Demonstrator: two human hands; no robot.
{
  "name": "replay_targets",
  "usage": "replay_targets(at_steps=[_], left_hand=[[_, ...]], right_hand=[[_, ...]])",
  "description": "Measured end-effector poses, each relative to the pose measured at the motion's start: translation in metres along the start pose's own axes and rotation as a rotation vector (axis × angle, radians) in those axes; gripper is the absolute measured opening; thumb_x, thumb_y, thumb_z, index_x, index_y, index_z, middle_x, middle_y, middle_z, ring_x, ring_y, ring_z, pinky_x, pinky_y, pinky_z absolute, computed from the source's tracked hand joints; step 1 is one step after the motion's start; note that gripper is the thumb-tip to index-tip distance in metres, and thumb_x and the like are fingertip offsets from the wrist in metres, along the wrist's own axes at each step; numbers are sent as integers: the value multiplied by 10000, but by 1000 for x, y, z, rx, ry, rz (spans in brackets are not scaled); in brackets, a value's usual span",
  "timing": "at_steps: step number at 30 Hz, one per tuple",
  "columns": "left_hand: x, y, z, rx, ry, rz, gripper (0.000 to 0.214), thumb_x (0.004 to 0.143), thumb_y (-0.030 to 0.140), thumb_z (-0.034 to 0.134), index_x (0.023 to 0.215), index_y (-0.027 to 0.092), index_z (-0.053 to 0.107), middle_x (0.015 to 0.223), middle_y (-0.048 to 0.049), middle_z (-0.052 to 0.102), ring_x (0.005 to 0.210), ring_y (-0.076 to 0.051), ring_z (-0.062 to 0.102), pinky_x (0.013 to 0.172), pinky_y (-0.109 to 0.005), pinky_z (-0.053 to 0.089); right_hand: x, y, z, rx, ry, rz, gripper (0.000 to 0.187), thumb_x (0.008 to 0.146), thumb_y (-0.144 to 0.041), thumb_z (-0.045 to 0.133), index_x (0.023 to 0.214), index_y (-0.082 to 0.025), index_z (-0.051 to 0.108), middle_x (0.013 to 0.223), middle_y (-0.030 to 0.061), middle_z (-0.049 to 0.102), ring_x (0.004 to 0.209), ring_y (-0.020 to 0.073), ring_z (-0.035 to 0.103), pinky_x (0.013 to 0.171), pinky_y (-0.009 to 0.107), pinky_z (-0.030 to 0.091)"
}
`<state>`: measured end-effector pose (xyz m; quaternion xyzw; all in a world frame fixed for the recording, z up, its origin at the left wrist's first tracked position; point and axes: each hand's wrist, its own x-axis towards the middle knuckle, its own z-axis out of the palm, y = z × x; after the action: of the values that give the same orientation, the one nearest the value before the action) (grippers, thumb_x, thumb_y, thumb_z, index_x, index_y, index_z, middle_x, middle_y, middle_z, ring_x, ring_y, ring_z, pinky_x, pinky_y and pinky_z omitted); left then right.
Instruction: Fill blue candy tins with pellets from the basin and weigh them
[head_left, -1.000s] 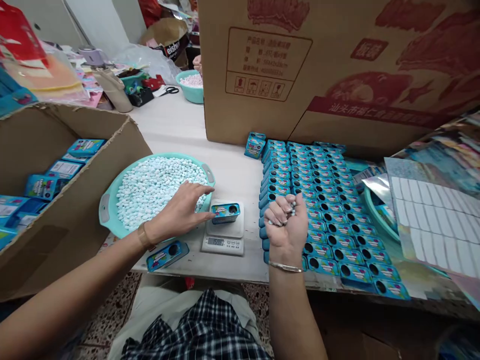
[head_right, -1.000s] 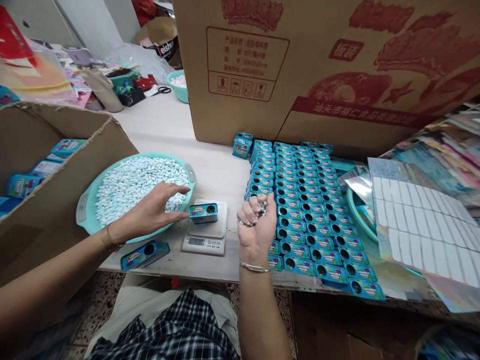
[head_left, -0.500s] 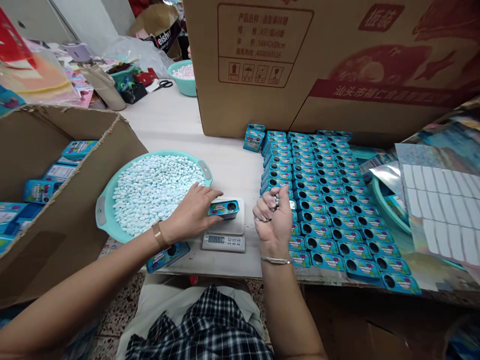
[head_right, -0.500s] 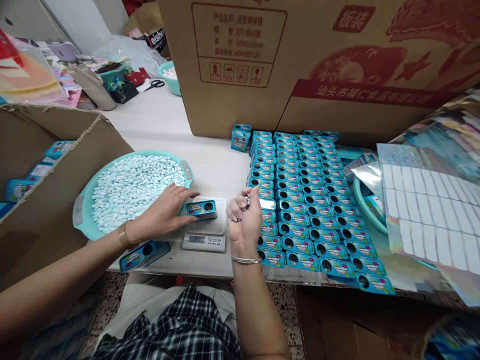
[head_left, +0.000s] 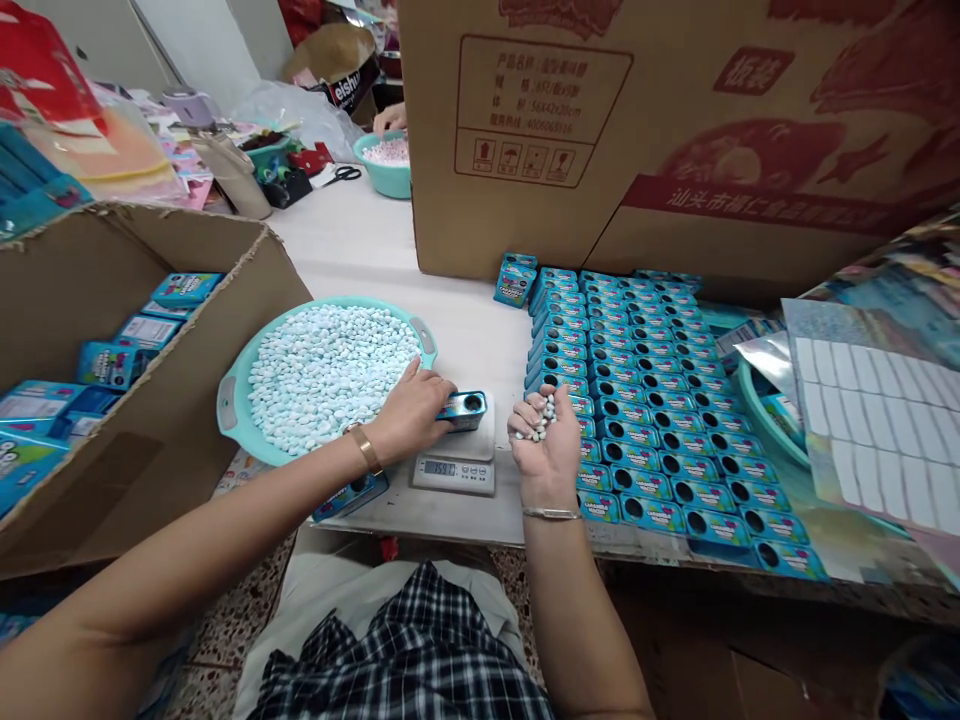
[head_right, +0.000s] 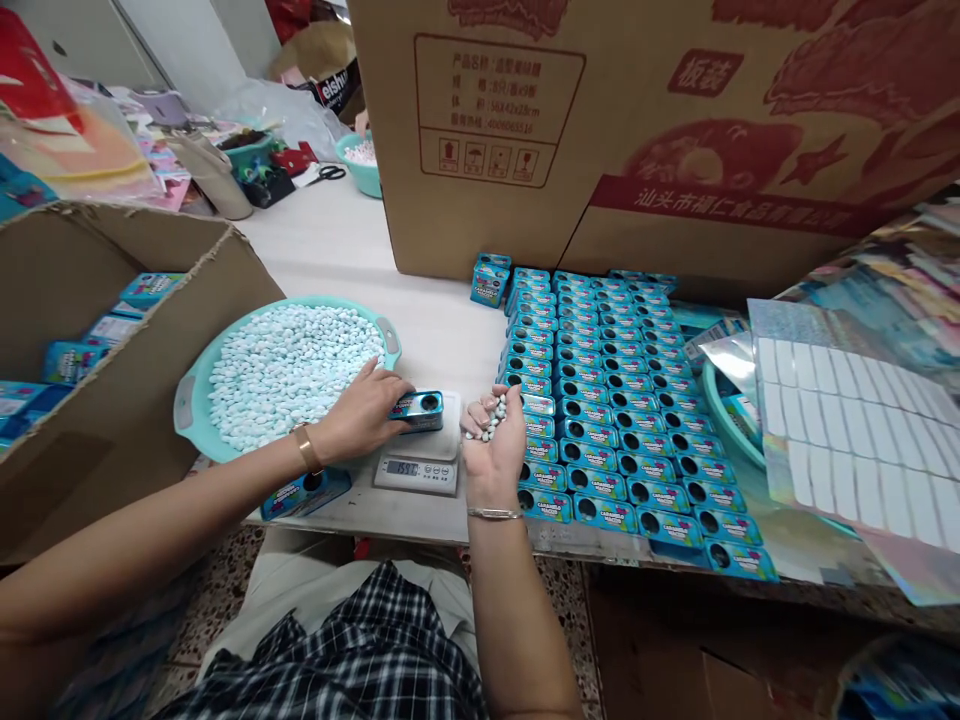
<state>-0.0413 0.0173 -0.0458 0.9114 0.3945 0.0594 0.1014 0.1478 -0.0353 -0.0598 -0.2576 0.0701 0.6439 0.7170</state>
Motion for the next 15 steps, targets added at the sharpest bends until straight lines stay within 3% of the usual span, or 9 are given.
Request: replay_targets(at_steps=[3, 6, 10, 15], left_hand=[[-2, 6, -3, -84, 47, -1, 252, 739, 237, 657, 976, 159, 621, 883, -57, 646, 931, -256, 595, 1094, -504, 274], [-6, 11, -19, -262, 177, -49, 291, 736, 212, 655, 1021, 170, 618, 908, -40, 619, 859, -207, 593, 904, -382, 445], [-10, 10, -62, -405, 371, -90, 319, 749, 237, 686, 1060, 191, 632, 919, -22, 589, 837, -166, 575, 756, -283, 455], [-23, -8, -113, -350, 515, -196, 359, 745, 351, 715, 1058, 189, 653, 882, -6, 582, 760, -143, 559, 666, -251, 440]], right_hand=[[4, -3, -11, 108, 47, 101, 278, 965, -352, 422, 748, -197, 502, 583, -58, 477, 449, 51, 461, 367, 131, 333], [8, -1, -10, 217, 71, 165, 300, 975, -323, 391, 736, -190, 516, 612, -33, 512, 530, 61, 526, 421, 128, 407], [21, 14, 15, 272, 44, 219, 370, 989, -336, 342, 709, -181, 525, 609, -19, 521, 561, 71, 545, 469, 147, 457], [42, 27, 45, 204, -23, 249, 371, 983, -340, 359, 697, -181, 534, 603, -22, 534, 548, 72, 547, 466, 153, 452]])
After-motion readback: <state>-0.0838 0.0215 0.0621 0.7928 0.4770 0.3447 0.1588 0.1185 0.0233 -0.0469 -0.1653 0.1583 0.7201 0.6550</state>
